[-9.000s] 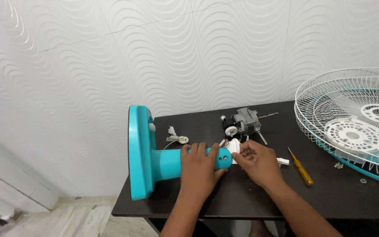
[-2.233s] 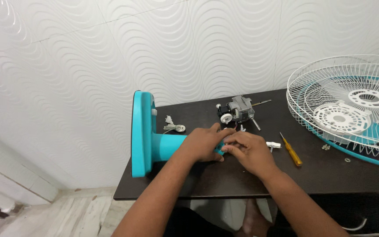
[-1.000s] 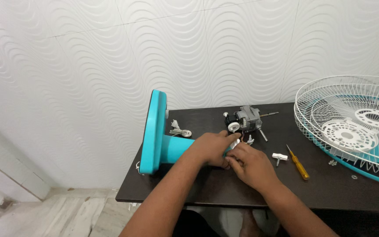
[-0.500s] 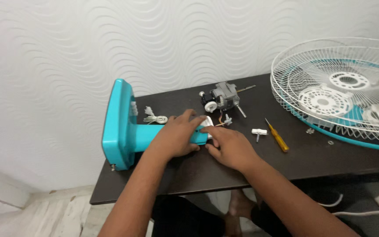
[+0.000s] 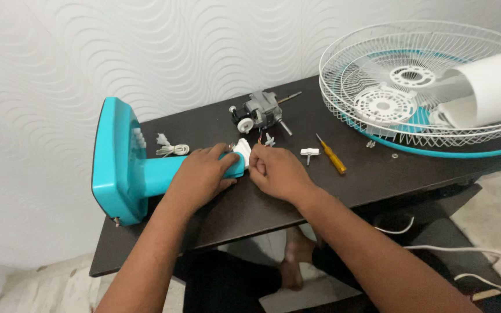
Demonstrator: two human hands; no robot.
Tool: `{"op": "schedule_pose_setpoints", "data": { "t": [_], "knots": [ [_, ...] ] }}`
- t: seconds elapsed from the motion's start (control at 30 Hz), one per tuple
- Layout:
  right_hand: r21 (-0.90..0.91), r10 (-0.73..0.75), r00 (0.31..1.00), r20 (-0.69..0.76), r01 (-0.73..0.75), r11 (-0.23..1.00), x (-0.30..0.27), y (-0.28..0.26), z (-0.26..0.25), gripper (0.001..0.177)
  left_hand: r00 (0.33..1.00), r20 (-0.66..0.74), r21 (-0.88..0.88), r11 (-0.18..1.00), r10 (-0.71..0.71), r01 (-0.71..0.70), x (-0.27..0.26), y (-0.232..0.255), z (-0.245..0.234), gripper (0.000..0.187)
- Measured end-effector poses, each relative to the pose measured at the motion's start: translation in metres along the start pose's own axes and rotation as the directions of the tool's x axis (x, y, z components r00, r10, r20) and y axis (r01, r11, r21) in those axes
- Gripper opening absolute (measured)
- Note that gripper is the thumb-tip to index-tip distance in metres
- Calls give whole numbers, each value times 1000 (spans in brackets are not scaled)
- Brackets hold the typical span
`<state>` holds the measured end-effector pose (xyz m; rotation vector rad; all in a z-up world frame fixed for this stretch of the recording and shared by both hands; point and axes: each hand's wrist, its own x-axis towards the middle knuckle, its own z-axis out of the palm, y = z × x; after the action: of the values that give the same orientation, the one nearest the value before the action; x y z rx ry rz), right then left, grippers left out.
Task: The person assembles a teal table fan by hand, attaching the motor housing to the base, connecting wires, and securing components with a screwdriver. The person then attaches the fan blade hub to the motor shaft.
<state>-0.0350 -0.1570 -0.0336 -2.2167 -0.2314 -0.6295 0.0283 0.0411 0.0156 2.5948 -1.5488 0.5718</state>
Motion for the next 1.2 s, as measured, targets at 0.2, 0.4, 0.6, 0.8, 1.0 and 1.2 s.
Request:
{"op": "schedule_pose_setpoints", "data": {
  "t": [0.2, 0.4, 0.6, 0.8, 1.0, 1.2],
  "knots": [
    [-33, 25, 959, -284, -36, 999, -19, -8, -15, 10, 977, 187, -89, 988, -106, 124, 9, -2, -13, 50],
    [-11, 340, 712, -614, -439, 899, -97, 11, -63, 10, 926, 366, -94, 986, -96, 140, 41, -11, -30, 56],
    [-326, 91, 722, -686, -417, 849, -118, 63, -131, 10, 796, 591, -145, 954, -130, 263, 77, -24, -43, 52],
    [-562, 222, 824, -520, -527, 637, -114, 95, -140, 26, 647, 756, -189, 915, -96, 356, 96, -43, -33, 46],
    [-585, 384, 798, -464, -602, 544, -116, 107, -149, 24, 550, 832, -221, 872, -64, 437, 97, -59, -16, 45],
    [-481, 516, 675, -527, -738, 474, -117, 83, -134, 28, 419, 908, -260, 760, -18, 596, 104, -66, -16, 49]
  ]
}}
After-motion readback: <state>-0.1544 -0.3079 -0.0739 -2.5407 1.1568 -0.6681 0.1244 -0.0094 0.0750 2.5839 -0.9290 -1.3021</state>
